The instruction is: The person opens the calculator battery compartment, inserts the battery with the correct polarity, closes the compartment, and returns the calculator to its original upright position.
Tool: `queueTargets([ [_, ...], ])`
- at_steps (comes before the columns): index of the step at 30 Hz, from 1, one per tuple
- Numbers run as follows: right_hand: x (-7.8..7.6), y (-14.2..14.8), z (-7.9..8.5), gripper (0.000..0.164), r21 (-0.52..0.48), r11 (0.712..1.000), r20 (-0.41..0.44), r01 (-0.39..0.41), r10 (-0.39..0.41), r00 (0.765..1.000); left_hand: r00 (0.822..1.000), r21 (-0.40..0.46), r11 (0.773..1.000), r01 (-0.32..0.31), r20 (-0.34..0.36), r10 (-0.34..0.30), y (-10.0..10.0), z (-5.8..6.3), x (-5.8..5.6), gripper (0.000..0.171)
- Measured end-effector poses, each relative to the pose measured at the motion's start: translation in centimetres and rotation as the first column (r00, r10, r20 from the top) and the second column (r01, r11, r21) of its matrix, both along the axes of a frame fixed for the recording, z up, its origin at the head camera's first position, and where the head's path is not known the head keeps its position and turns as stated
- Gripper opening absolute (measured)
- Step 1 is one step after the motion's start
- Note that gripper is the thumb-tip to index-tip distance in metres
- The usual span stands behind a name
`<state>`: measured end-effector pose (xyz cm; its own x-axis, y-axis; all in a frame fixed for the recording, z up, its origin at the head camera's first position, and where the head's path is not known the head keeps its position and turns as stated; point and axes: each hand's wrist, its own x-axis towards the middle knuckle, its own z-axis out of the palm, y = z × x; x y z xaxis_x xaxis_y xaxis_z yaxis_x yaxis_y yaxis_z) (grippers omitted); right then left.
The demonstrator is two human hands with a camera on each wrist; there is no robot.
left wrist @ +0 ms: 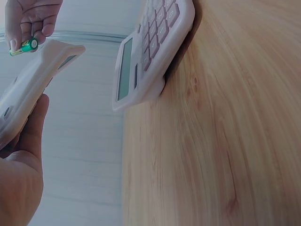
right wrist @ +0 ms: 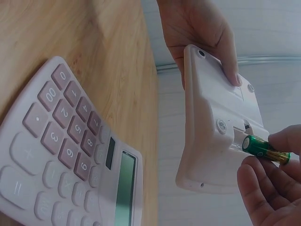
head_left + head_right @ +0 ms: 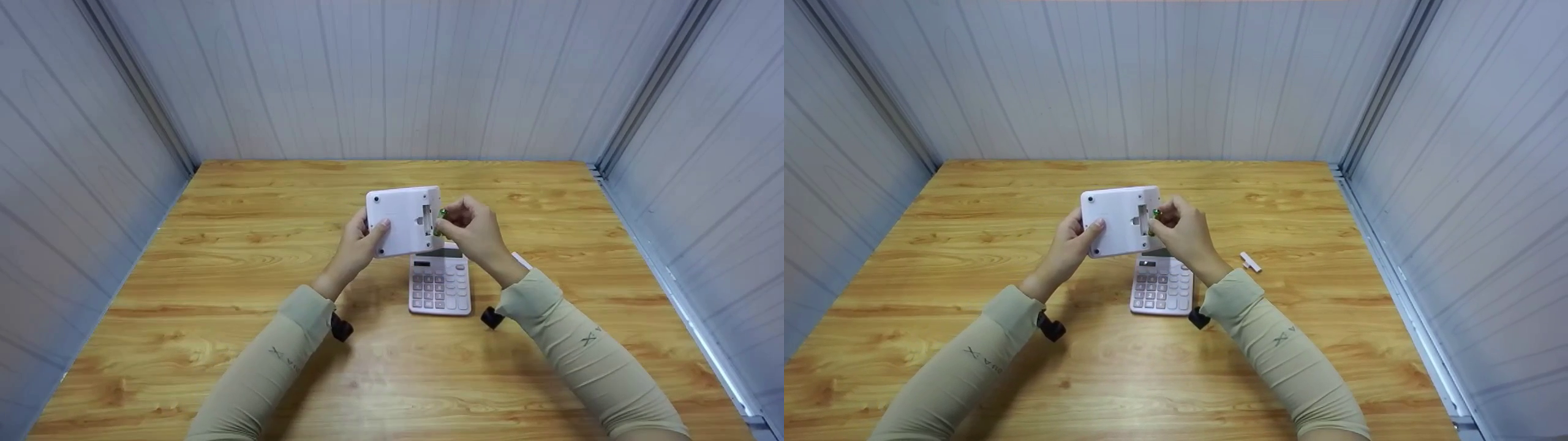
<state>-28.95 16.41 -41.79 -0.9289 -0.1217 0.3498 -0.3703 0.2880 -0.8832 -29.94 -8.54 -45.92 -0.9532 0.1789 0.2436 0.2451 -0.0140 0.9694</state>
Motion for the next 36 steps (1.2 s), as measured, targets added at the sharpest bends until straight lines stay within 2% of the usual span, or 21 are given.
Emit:
queueTargets([
  [6, 0.0, 0.2, -0.1, 0.010, -0.010, 1.000, 0.002, -0.008, 0.008, 1.000, 1.000, 0.000, 1.000, 0.019, 0.001, -0.019, 0.6, -0.1, 0.0, 0.038],
  [12, 0.1, 0.2, 0.0, 0.009, -0.008, 1.000, -0.032, 0.012, -0.012, 0.999, 0.999, -0.018, 0.999, 0.046, -0.006, -0.046, 1.0, -0.1, 0.1, 0.040],
  [21, 0.1, 0.4, 0.0, 0.010, 0.064, 0.997, -0.072, 0.045, -0.040, 0.997, 0.998, -0.002, 0.998, 0.067, -0.018, -0.067, 1.4, -0.3, 0.3, 0.037],
  [36, -0.2, 0.5, -0.2, 0.013, 0.076, 0.994, -0.072, 0.084, -0.079, 0.994, 0.995, -0.001, 0.996, 0.089, -0.041, -0.089, 1.9, -0.3, 0.4, 0.036],
])
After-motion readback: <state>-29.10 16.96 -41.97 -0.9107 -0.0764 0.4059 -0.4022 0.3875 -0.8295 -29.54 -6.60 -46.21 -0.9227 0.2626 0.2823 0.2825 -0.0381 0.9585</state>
